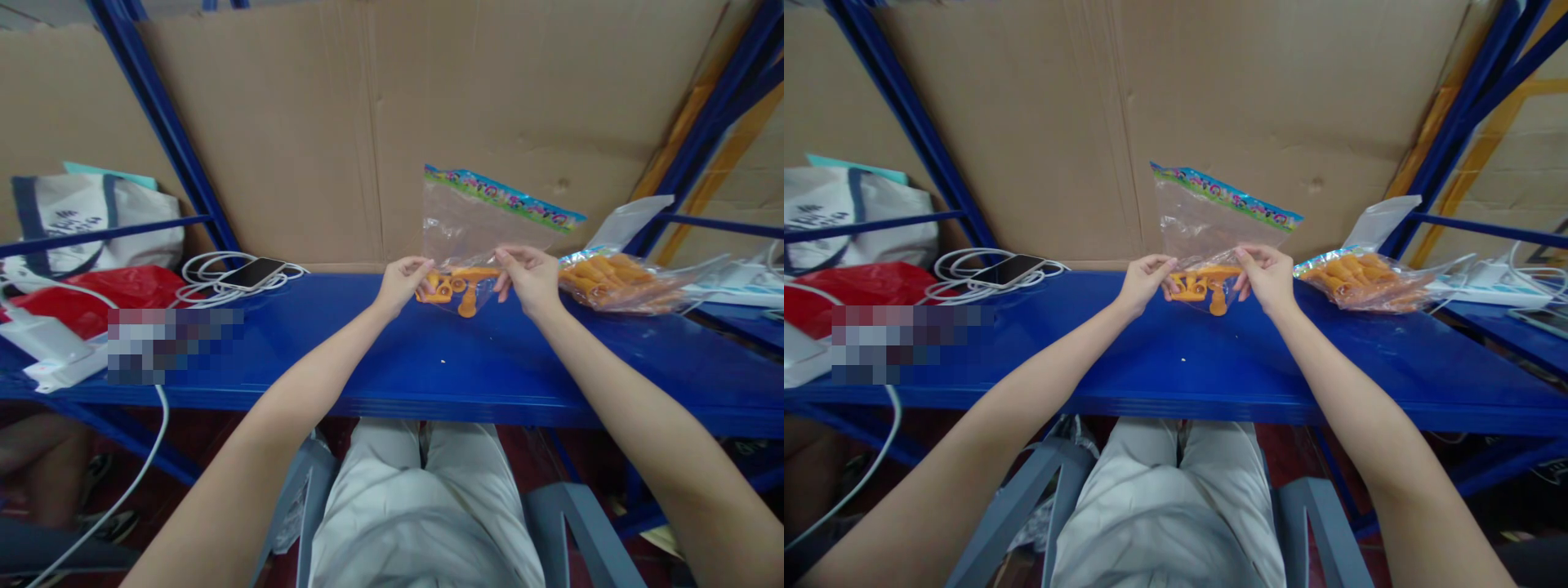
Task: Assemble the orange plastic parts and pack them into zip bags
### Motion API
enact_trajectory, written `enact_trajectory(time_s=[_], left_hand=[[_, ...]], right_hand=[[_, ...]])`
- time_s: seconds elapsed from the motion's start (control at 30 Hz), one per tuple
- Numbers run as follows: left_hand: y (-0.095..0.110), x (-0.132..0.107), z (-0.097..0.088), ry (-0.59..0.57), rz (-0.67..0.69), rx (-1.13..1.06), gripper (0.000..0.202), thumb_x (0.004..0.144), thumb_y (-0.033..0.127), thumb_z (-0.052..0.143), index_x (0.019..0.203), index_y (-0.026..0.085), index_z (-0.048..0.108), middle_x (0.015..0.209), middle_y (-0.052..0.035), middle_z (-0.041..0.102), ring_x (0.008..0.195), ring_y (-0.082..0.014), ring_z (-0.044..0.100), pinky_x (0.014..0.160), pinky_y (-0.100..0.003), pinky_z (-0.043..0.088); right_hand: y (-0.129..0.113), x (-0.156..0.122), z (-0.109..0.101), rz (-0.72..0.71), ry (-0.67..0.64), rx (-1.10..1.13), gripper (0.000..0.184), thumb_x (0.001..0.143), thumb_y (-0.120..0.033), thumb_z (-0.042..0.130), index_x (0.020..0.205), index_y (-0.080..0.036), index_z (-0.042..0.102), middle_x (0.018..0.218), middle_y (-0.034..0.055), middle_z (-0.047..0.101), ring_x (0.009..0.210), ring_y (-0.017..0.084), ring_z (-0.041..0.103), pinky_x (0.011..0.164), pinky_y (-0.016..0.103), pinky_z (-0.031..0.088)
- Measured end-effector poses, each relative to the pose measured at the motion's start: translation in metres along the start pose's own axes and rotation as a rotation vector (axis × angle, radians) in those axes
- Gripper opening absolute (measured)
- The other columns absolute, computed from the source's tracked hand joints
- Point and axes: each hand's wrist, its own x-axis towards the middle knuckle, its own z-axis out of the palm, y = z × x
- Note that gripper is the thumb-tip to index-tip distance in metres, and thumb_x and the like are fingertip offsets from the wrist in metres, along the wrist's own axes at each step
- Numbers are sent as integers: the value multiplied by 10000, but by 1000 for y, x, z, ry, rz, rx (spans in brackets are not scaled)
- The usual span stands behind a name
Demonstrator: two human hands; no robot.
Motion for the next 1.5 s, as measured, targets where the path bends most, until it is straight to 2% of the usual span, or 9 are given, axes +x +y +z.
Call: enact_trajectory(time_s=[0.3, 0.63, 0.83, 0.9, 1.0, 1.2, 1.3, 1.4, 1.5], left_hand=[[1, -2, 2, 8, 19, -11, 367, 819, 512, 731, 909, 163, 663, 601, -9, 702, 464, -117, 641, 491, -208, 499], [-1, 3, -2, 92, -34, -57, 341, 851, 500, 703, 950, 186, 615, 882, -60, 768, 621, -158, 727, 541, -223, 515], [5, 3, -8, 166, -54, -143, 331, 876, 510, 669, 978, 213, 564, 996, -55, 767, 634, -117, 714, 501, -173, 486], [5, 4, -11, 194, -66, -155, 325, 883, 517, 656, 974, 222, 553, 1036, -54, 758, 654, -115, 712, 511, -177, 483], [2, 6, -15, 210, -87, -161, 331, 882, 530, 647, 959, 230, 530, 1068, -55, 746, 664, -113, 703, 521, -187, 476], [-3, 4, -15, 193, -170, -219, 231, 849, 392, 651, 922, 228, 505, 1075, -42, 726, 663, -121, 693, 514, -195, 449], [-3, 2, -13, 163, -237, -304, 147, 867, 353, 536, 870, 206, 531, 1035, -39, 726, 679, -136, 695, 509, -200, 449], [-3, 2, -11, 161, -285, -338, 279, 912, 381, 418, 758, 179, 536, 948, -69, 728, 700, -160, 698, 519, -214, 462], [-2, 3, -9, 214, -318, -279, 273, 874, 384, 531, 695, 181, 504, 831, -53, 711, 642, -149, 677, 522, -210, 455]], right_hand=[[-14, -6, 0, -74, 29, -73, 541, 759, -724, 657, 1022, -253, 691, 578, 33, 673, 522, 214, 665, 484, 327, 506], [-6, -6, 6, -43, 14, -94, 697, 795, -528, 715, 1410, -299, 477, 1026, 80, 763, 703, 196, 713, 641, 327, 562], [0, -7, 6, -74, 39, -103, 570, 782, -498, 730, 1288, -297, 561, 988, 43, 746, 629, 146, 670, 607, 288, 556], [5, -6, 5, -90, -9, -137, 412, 792, -508, 714, 1116, -263, 648, 871, 23, 736, 603, 143, 653, 605, 293, 559], [15, -6, 5, -119, -213, -248, 291, 775, -501, 733, 855, -223, 714, 794, 35, 732, 708, 186, 688, 728, 362, 586], [41, -12, 14, -208, -620, -458, 232, 727, -415, 812, 911, -274, 800, 1230, 85, 712, 1193, 304, 638, 1088, 549, 422], [51, -12, 17, -221, -656, -558, 274, 795, -430, 754, 1018, -276, 795, 1369, 100, 633, 1297, 334, 564, 1130, 588, 364], [56, -6, 16, -225, -650, -493, 319, 884, -481, 638, 1111, -295, 765, 1329, 69, 665, 1282, 302, 580, 1136, 549, 389], [54, 1, 13, -206, -606, -350, 336, 909, -530, 584, 1080, -303, 762, 1225, 49, 722, 1209, 281, 630, 1117, 504, 429]])
